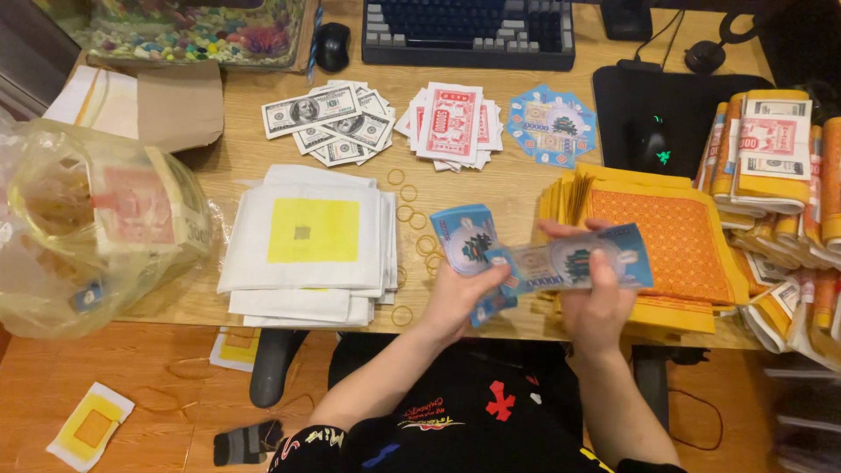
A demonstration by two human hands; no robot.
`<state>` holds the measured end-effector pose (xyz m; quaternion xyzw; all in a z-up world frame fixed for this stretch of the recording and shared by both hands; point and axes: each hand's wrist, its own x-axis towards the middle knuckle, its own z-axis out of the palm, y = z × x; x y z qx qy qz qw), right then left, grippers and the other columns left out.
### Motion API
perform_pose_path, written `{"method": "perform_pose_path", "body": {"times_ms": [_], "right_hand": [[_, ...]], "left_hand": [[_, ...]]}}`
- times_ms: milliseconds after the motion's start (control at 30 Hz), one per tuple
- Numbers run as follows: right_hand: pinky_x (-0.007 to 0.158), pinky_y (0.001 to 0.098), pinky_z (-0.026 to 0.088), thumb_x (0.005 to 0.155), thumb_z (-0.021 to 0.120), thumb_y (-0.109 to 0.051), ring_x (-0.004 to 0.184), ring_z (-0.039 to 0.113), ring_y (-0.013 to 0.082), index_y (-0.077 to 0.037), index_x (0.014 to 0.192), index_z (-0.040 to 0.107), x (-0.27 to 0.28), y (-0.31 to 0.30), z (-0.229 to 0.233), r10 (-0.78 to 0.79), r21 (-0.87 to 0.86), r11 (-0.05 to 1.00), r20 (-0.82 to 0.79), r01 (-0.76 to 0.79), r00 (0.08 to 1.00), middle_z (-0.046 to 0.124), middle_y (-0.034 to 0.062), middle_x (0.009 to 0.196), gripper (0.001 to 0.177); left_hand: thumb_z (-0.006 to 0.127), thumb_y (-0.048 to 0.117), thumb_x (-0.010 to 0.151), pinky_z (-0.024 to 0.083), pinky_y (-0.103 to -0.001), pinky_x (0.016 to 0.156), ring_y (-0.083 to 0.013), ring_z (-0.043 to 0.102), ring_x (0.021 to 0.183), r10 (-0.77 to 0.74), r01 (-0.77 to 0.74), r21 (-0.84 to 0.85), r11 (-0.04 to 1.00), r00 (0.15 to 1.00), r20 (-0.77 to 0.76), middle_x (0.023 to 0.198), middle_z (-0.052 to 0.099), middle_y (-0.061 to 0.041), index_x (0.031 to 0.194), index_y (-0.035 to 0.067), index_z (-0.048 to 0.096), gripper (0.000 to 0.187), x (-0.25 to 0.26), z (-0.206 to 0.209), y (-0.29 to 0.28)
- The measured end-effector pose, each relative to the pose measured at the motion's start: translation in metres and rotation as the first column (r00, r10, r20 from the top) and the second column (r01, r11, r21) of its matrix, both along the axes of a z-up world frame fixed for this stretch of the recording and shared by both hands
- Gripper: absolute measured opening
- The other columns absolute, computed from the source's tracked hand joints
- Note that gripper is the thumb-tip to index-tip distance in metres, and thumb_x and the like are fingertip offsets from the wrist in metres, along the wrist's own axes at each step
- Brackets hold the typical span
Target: Sorting and counting various types of joss paper notes on a desk
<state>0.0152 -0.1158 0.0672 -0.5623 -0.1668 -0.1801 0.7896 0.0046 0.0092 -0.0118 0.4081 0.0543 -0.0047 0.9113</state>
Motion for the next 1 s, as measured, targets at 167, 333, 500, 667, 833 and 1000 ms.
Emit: {"method": "perform_pose_path", "body": {"times_ms": [167, 333, 500, 667, 833, 1000], "right_hand": [[0.09, 0.0428, 0.053, 0.094, 0.062, -0.002, 0.102, 0.063, 0.0287, 0.002, 0.111, 0.057, 0.022, -0.065, 0.001, -0.295, -0.513, 0.808, 0.071, 0.289, 0.953, 0.063, 0.0192, 0.107, 0.019], [0.081, 0.0252, 0.058, 0.093, 0.065, 0.003, 0.086, 0.066, 0.0178, -0.002, 0.106, 0.066, 0.054, -0.075, 0.057, -0.216, -0.808, 0.587, -0.095, 0.051, 0.972, 0.069, 0.0119, 0.097, 0.014], [0.07, 0.0245, 0.053, 0.1, 0.061, 0.0, 0.084, 0.06, 0.0165, 0.003, 0.112, 0.063, 0.15, -0.099, 0.08, -0.224, -0.84, 0.541, -0.092, 0.045, 0.97, 0.065, 0.0125, 0.099, 0.012], [0.066, 0.0282, 0.049, 0.102, 0.063, -0.011, 0.074, 0.059, 0.017, 0.004, 0.119, 0.063, 0.232, -0.12, 0.049, -0.344, -0.888, 0.46, -0.185, -0.006, 0.921, 0.067, 0.0132, 0.099, 0.022], [0.06, 0.0232, 0.05, 0.097, 0.066, -0.014, 0.075, 0.057, 0.0127, -0.001, 0.109, 0.065, 0.29, -0.142, -0.019, -0.329, -0.81, 0.567, -0.385, -0.145, 0.862, 0.065, 0.0093, 0.093, 0.017], [0.056, 0.0253, 0.049, 0.095, 0.068, -0.018, 0.074, 0.057, 0.0118, -0.006, 0.105, 0.067, 0.326, -0.151, -0.044, -0.347, -0.827, 0.53, -0.41, -0.185, 0.843, 0.065, 0.0057, 0.09, 0.016]], "left_hand": [[0.085, 0.005, 0.07, 0.056, -0.032, 0.071, -0.0133, 0.065, 0.082, 0.076, -0.079, 0.082, 0.994, 0.996, 0.035, 0.09, 0.07, -0.008, 0.106, 0.0, 0.066, 0.041, 0.022, 0.005, 0.033], [0.077, 0.015, 0.077, 0.056, -0.03, 0.08, -0.014, 0.066, 0.087, 0.038, -0.031, 0.285, 0.958, 0.999, -0.021, 0.098, 0.073, -0.008, 0.103, 0.003, 0.069, 0.03, 0.026, 0.022, 0.047], [0.061, 0.009, 0.089, 0.061, -0.041, 0.075, -0.0297, 0.071, 0.082, -0.014, 0.011, -0.03, 0.999, 0.997, -0.08, 0.093, 0.069, -0.021, 0.119, -0.008, 0.057, 0.034, 0.025, 0.036, 0.039], [0.065, 0.008, 0.087, 0.062, -0.041, 0.072, -0.0307, 0.072, 0.081, -0.012, 0.011, -0.02, 1.0, 0.997, -0.08, 0.091, 0.07, -0.023, 0.113, -0.007, 0.06, 0.031, 0.027, 0.037, 0.042], [0.076, 0.019, 0.077, 0.062, -0.037, 0.072, -0.0251, 0.072, 0.079, -0.037, 0.04, 0.022, 0.999, 0.993, -0.115, 0.089, 0.073, -0.021, 0.098, -0.007, 0.066, 0.035, 0.031, 0.035, 0.043], [0.076, 0.014, 0.078, 0.06, -0.033, 0.073, -0.0184, 0.071, 0.079, -0.09, 0.111, 0.17, 0.979, 0.987, -0.13, 0.09, 0.075, -0.013, 0.096, -0.001, 0.07, 0.024, 0.034, 0.034, 0.048]]}}
